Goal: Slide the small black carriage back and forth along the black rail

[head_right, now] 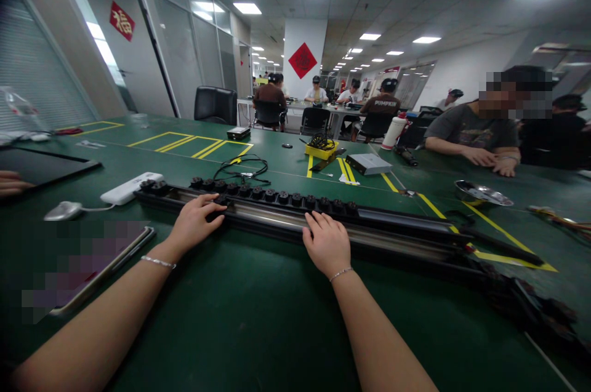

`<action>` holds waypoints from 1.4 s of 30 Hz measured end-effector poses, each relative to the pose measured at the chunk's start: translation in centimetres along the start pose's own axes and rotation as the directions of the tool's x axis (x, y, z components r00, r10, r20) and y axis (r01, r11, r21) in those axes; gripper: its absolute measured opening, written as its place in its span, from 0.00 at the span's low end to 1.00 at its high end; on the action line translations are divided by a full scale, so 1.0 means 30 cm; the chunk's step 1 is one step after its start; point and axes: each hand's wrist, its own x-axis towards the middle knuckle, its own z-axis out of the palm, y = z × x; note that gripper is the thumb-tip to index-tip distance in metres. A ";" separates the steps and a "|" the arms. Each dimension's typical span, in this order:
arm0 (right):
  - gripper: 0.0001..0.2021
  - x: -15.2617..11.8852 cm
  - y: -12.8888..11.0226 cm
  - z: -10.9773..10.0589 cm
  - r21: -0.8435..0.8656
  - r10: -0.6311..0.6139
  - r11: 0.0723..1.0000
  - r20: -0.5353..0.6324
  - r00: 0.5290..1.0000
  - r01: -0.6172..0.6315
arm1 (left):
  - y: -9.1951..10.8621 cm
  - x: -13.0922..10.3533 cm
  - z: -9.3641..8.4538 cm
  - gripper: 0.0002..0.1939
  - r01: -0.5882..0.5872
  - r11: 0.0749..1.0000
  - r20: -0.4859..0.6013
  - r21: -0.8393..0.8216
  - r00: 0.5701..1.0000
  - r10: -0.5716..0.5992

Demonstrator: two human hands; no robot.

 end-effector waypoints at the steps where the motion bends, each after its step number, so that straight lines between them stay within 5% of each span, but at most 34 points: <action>1: 0.19 0.000 0.000 0.000 0.000 0.000 1.000 -0.001 1.000 0.000 | 0.001 0.000 0.000 0.13 0.000 1.000 -0.001 0.002 1.000 0.000; 28: 0.19 0.000 0.003 0.001 -0.005 -0.010 1.000 -0.006 1.000 0.010 | 0.056 -0.005 -0.012 0.13 0.039 0.999 0.081 -0.016 0.996 -0.037; 42: 0.19 0.001 0.002 -0.001 0.013 -0.005 1.000 -0.008 1.000 0.005 | 0.119 0.000 0.001 0.14 0.018 0.994 0.013 0.111 1.000 -0.019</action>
